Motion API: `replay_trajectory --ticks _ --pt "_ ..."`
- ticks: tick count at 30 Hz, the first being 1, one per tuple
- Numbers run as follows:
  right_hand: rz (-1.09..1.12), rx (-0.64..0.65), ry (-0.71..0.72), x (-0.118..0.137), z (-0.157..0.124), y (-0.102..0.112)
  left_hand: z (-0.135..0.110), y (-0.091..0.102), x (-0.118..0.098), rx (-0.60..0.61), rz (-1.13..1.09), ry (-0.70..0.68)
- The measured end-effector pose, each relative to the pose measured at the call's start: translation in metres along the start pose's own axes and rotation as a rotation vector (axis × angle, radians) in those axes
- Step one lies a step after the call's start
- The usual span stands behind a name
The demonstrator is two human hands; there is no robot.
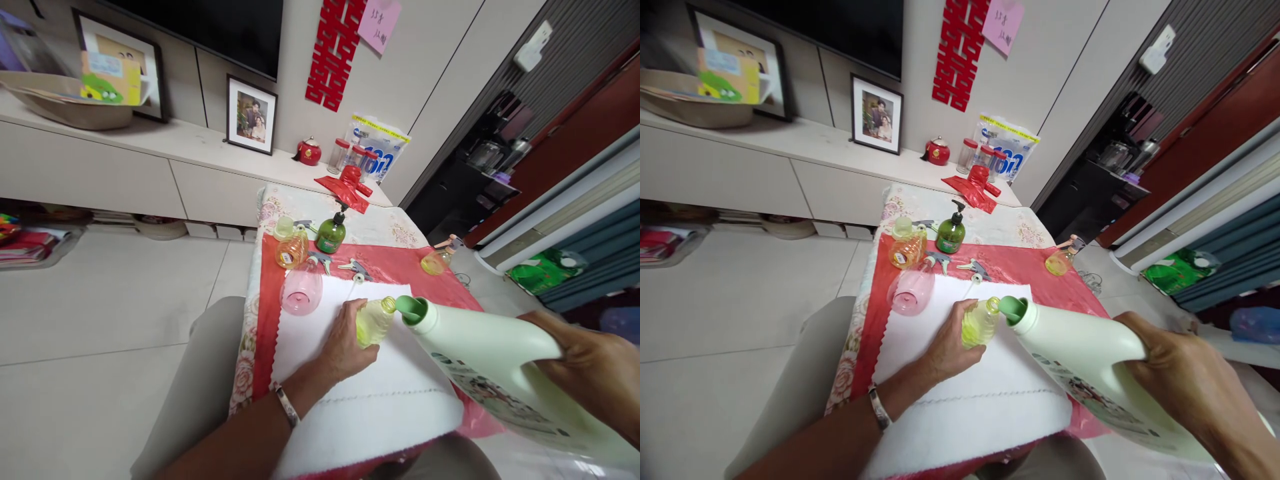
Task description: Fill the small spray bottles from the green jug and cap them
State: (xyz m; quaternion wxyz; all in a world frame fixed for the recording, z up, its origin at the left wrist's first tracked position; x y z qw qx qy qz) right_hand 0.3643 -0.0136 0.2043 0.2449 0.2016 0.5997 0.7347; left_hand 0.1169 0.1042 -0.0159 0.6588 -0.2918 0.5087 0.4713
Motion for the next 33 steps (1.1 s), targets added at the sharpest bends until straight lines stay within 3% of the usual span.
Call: replay_trajectory --ticks 3,10,33 --pt "-0.101 0.249 -0.033 -0.002 -0.003 -0.013 0.0 0.0 0.0 -0.002 -0.005 -0.005" --pt "-0.236 0.262 0.076 -0.008 -0.006 -0.016 0.0 -0.001 0.002 0.006 0.006 -0.015" --pt "-0.331 0.271 0.096 0.003 -0.011 -0.004 -0.001 0.0 -0.001 0.014 0.012 -0.017"
Point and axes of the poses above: each hand's wrist, its own z-axis towards the middle knuckle, its own y-axis out of the back of the hand, x = y × z, the point moved 7 cm from there along z, towards the middle knuckle, and after that the axes turned 3 degrees about -z, right-handed, at the moved point
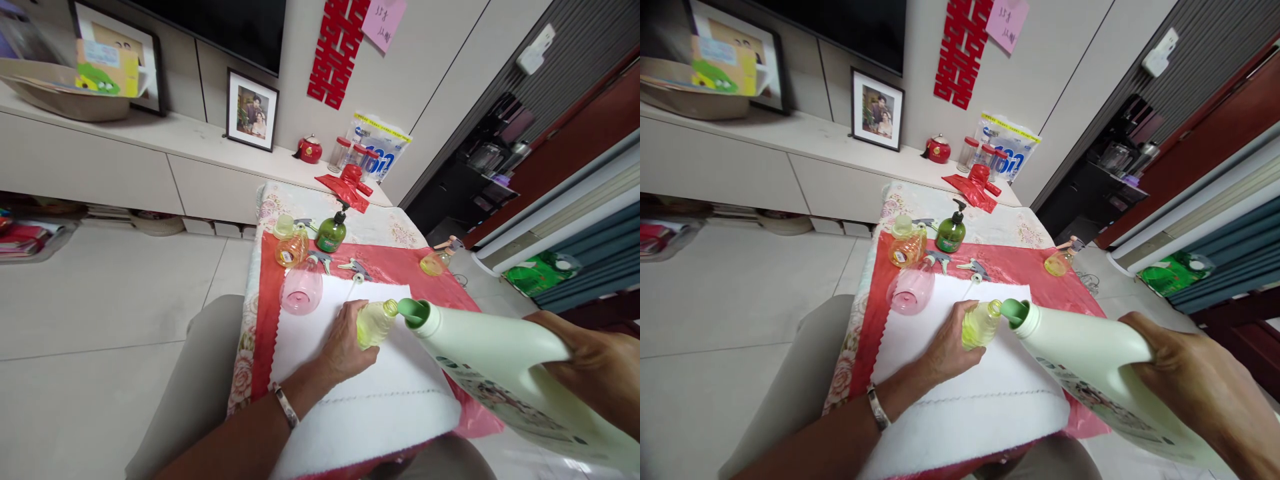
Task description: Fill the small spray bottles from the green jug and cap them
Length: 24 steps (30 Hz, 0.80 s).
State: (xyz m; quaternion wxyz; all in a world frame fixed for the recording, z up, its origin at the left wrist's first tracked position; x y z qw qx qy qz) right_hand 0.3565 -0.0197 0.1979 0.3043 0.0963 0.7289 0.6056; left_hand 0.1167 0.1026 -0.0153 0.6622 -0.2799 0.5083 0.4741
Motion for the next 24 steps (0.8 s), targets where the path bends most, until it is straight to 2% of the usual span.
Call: replay_trajectory --ticks 12,19,24 --pt "-0.027 0.042 -0.031 -0.013 0.007 -0.005 0.0 -0.001 0.002 -0.003 -0.016 0.007" --pt "0.008 -0.007 0.011 0.003 -0.003 0.006 0.0 0.0 0.0 -0.002 -0.01 -0.002" --pt "0.021 -0.019 0.024 0.0 -0.002 0.005 -0.001 0.0 0.0 -0.004 -0.001 -0.003"
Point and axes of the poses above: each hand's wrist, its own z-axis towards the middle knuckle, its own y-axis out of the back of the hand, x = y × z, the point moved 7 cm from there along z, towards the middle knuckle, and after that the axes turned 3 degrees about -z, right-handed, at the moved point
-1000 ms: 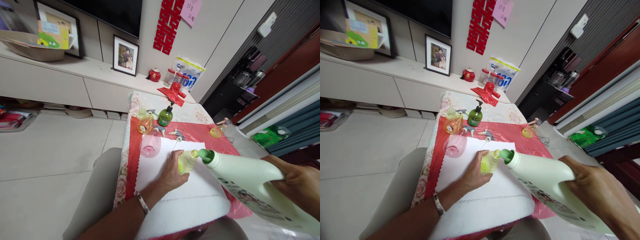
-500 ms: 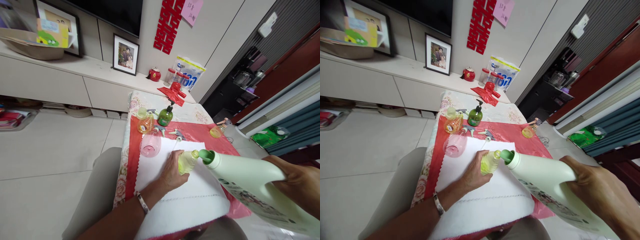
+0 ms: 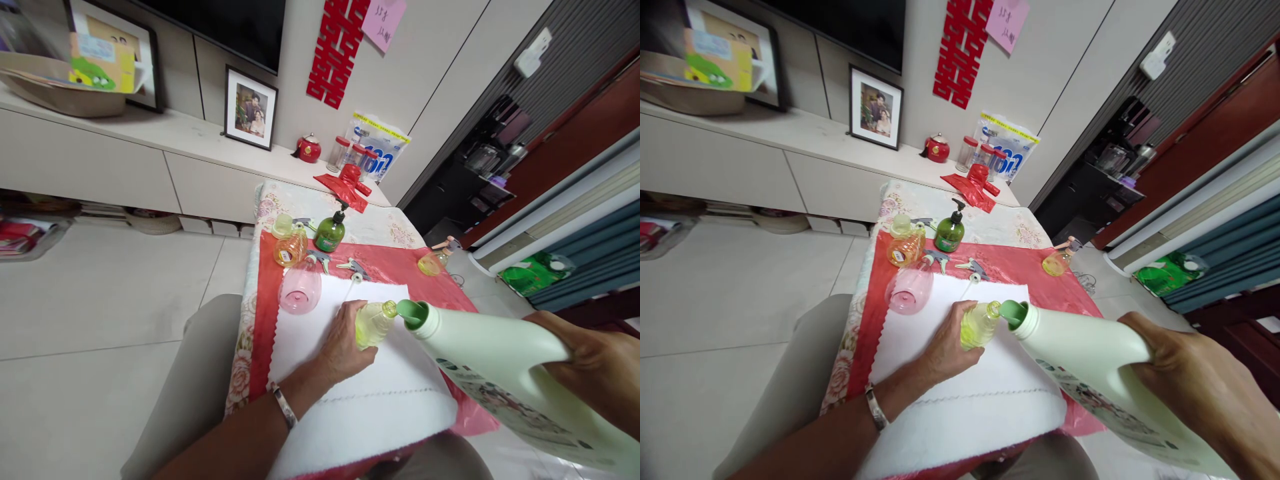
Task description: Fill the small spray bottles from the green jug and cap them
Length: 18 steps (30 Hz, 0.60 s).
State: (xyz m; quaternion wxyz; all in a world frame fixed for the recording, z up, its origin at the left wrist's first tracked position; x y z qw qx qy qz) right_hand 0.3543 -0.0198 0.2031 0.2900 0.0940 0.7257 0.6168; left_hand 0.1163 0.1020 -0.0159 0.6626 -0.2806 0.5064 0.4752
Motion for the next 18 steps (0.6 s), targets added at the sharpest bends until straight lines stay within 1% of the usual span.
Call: replay_trajectory --ticks 3,7,9,13,18 --pt "-0.016 0.044 -0.017 -0.005 0.004 -0.005 0.0 0.0 0.001 -0.004 -0.004 -0.001" --pt "-0.017 0.079 -0.026 0.0 0.001 -0.004 -0.001 0.0 0.0 -0.004 -0.008 -0.008" --pt "-0.015 0.071 -0.028 0.005 -0.004 0.0 -0.001 0.0 0.0 -0.005 -0.013 -0.009" --pt "0.002 0.0 0.002 0.01 -0.007 0.007 0.0 0.0 0.001 -0.007 -0.009 -0.009" --pt "-0.006 0.023 -0.008 0.006 -0.004 0.003 0.0 0.0 0.0 -0.009 -0.028 -0.014"
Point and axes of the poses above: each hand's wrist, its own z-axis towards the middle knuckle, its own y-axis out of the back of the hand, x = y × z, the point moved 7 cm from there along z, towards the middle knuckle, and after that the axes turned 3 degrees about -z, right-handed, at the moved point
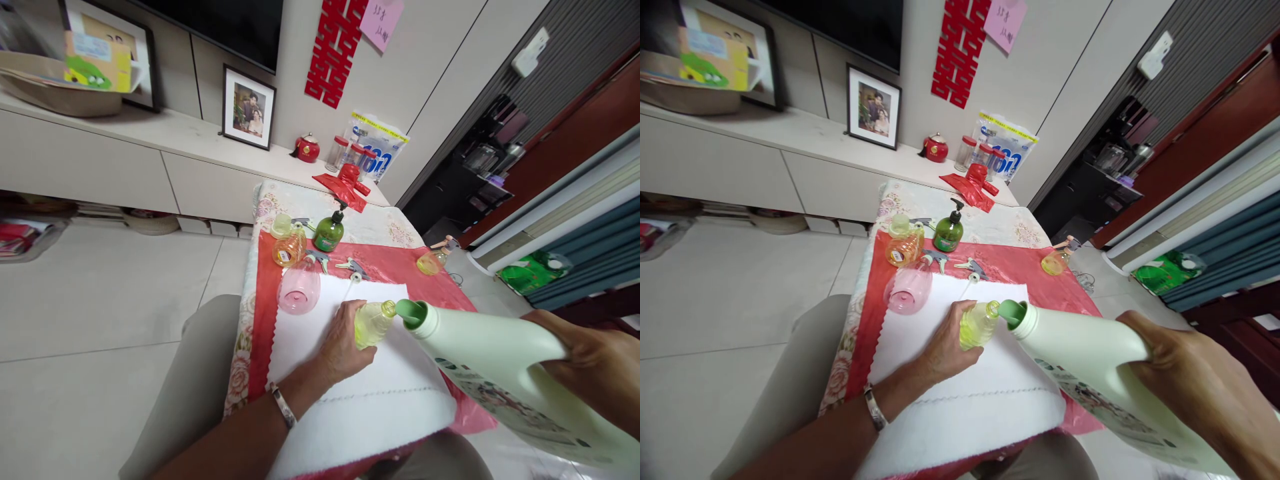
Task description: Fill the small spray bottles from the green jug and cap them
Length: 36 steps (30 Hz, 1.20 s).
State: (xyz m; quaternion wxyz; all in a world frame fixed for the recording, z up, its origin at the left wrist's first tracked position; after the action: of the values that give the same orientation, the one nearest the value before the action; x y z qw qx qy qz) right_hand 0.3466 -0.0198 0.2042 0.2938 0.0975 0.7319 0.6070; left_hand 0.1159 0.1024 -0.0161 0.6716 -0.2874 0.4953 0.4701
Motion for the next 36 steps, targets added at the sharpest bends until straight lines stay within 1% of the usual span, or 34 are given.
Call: replay_trajectory --ticks 4,7,9,12,14,17,24,28,33,36 --pt "0.029 -0.06 0.035 0.01 -0.006 0.008 0.0 0.0 0.0 0.001 0.001 0.005" --pt "0.051 -0.068 0.041 0.013 -0.009 0.01 0.0 -0.001 0.001 0.001 0.008 0.006" --pt "0.047 -0.058 0.034 0.011 -0.007 0.008 0.0 -0.001 0.001 0.002 0.014 0.005" --pt "0.023 -0.008 -0.004 0.004 -0.004 0.003 0.0 -0.001 0.0 0.006 0.023 0.007" --pt "0.018 -0.006 -0.001 0.003 -0.003 0.002 0.0 -0.001 0.0 0.01 0.022 0.01" --pt "0.022 -0.039 0.029 0.003 -0.003 0.004 0.0 -0.001 0.0 0.014 0.017 0.007" --pt "-0.009 0.032 -0.004 -0.013 0.008 -0.008 0.0 -0.001 0.002 0.01 0.004 0.006" --pt "-0.024 0.049 -0.017 -0.011 0.006 -0.007 -0.001 -0.001 0.0 0.006 0.006 0.001" --pt "-0.005 0.009 0.013 -0.006 0.003 -0.002 0.0 -0.001 -0.001 0.015 0.017 0.005" --pt "-0.001 0.037 -0.008 -0.008 0.004 -0.004 0.0 -0.001 -0.001 0.022 0.033 0.006"
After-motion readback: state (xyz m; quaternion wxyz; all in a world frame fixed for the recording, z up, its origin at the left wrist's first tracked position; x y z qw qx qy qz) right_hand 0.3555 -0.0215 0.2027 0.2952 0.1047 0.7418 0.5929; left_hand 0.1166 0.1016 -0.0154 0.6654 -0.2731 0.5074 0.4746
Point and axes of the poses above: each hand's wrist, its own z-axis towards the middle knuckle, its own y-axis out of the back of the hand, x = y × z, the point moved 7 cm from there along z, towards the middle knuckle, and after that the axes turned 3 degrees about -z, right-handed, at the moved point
